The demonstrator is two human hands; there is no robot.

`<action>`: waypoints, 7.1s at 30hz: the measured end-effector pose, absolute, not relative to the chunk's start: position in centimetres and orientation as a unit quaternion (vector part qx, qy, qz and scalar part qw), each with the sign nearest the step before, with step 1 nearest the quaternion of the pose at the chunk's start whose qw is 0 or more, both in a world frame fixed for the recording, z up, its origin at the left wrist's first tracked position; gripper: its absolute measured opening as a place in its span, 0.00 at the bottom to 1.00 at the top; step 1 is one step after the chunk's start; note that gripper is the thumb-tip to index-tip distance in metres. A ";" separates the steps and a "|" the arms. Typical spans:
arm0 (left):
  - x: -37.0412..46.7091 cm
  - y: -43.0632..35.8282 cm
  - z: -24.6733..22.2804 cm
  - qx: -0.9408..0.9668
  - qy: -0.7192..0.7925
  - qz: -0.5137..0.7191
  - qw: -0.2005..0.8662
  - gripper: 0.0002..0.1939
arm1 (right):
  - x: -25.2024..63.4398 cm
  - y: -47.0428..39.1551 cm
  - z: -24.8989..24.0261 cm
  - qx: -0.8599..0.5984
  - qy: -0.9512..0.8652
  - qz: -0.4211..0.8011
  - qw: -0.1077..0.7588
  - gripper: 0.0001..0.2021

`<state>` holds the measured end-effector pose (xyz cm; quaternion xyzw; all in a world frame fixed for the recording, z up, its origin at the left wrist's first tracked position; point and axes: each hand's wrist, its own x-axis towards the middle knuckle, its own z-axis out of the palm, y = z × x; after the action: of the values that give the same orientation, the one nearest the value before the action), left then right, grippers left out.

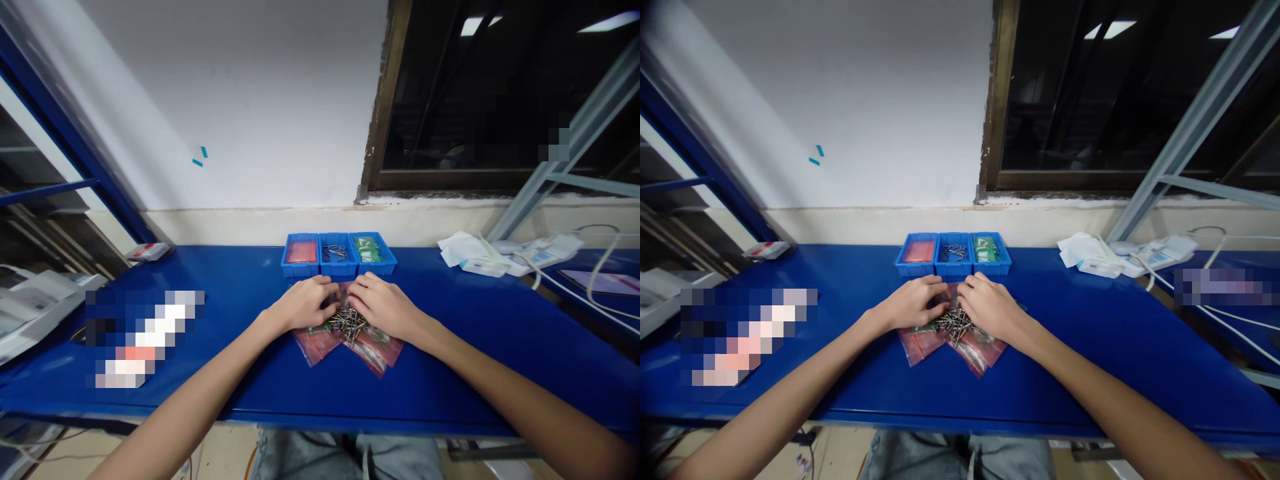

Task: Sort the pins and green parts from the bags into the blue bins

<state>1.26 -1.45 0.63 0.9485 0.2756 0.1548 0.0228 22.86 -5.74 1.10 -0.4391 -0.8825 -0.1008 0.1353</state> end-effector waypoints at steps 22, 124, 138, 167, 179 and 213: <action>2.7 -1.5 0.7 0.784 0.273 0.406 0.381 0.08 | 21.5 -5.8 1.4 -0.460 -0.803 0.143 0.349 0.04; 2.6 -2.1 -0.3 0.843 0.304 0.429 0.115 0.09 | 20.9 -6.1 1.1 -0.468 -0.763 0.224 0.386 0.11; 2.2 -1.9 -0.2 0.882 0.265 0.378 0.093 0.07 | 21.5 -5.4 0.6 -0.445 -0.690 0.315 0.476 0.08; 0.9 -0.3 0.3 0.892 0.334 0.303 -0.008 0.16 | 24.0 -3.5 2.0 -0.467 -0.843 -0.132 0.234 0.13; 0.8 0.3 -1.0 0.894 0.396 0.209 -0.031 0.13 | 24.0 -4.3 0.7 -0.530 -0.833 -0.103 0.123 0.09; 1.7 -0.3 -0.2 0.828 0.360 0.408 0.138 0.06 | 25.0 -2.8 1.3 -0.556 -0.756 0.161 0.307 0.14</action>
<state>1.72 -0.26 -0.18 0.8277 0.3602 0.4077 0.1380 25.02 -2.80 1.35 -0.5557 -0.7559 0.1607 0.3065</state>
